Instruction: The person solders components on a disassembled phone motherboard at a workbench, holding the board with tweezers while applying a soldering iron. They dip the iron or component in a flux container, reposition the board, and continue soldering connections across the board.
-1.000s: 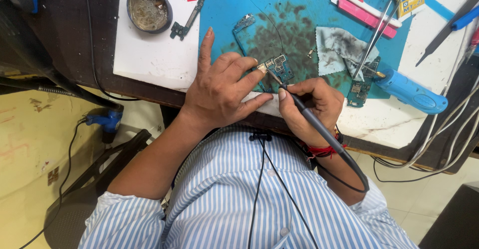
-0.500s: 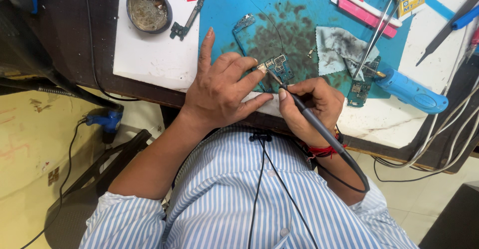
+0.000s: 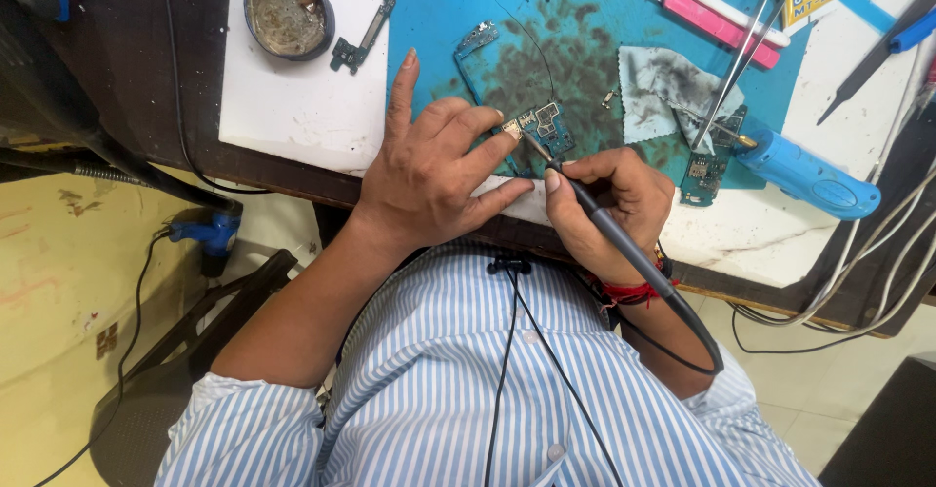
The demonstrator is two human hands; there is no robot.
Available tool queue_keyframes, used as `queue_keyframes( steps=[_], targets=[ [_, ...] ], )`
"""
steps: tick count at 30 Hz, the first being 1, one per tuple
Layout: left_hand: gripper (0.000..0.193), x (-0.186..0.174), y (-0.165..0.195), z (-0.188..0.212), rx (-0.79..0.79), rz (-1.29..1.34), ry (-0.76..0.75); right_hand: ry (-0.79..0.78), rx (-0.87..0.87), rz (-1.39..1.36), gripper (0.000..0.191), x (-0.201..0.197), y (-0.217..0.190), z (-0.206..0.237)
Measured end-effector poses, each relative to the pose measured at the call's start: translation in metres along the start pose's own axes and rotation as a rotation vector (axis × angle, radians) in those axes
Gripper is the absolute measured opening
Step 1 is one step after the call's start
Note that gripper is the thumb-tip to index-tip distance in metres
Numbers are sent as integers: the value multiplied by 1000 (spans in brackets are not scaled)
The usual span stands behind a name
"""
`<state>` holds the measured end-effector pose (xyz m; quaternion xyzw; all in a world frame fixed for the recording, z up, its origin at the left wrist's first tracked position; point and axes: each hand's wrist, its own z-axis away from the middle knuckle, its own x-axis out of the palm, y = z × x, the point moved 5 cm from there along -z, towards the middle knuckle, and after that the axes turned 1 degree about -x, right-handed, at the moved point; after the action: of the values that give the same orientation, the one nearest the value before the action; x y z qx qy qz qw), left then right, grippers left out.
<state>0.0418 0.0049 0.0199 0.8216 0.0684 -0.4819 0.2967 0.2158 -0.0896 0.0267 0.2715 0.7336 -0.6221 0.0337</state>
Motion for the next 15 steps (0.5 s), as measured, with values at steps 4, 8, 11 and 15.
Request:
queue_keyframes(
  steps=[4, 8, 11, 15],
  targets=[
    [46, 0, -1, 0, -3, 5, 1, 1, 16, -7, 16, 0, 0, 0],
    [46, 0, 0, 0, -5, 4, -1, 1, 25, -1, 15, 0, 0, -1],
    [45, -1, 0, 0, -1, 4, -1, -1, 22, 15, 16, -1, -1, -1],
    [46, -1, 0, 0, -1, 3, -2, 3, 22, 31, 16, -1, -1, 0]
  ],
)
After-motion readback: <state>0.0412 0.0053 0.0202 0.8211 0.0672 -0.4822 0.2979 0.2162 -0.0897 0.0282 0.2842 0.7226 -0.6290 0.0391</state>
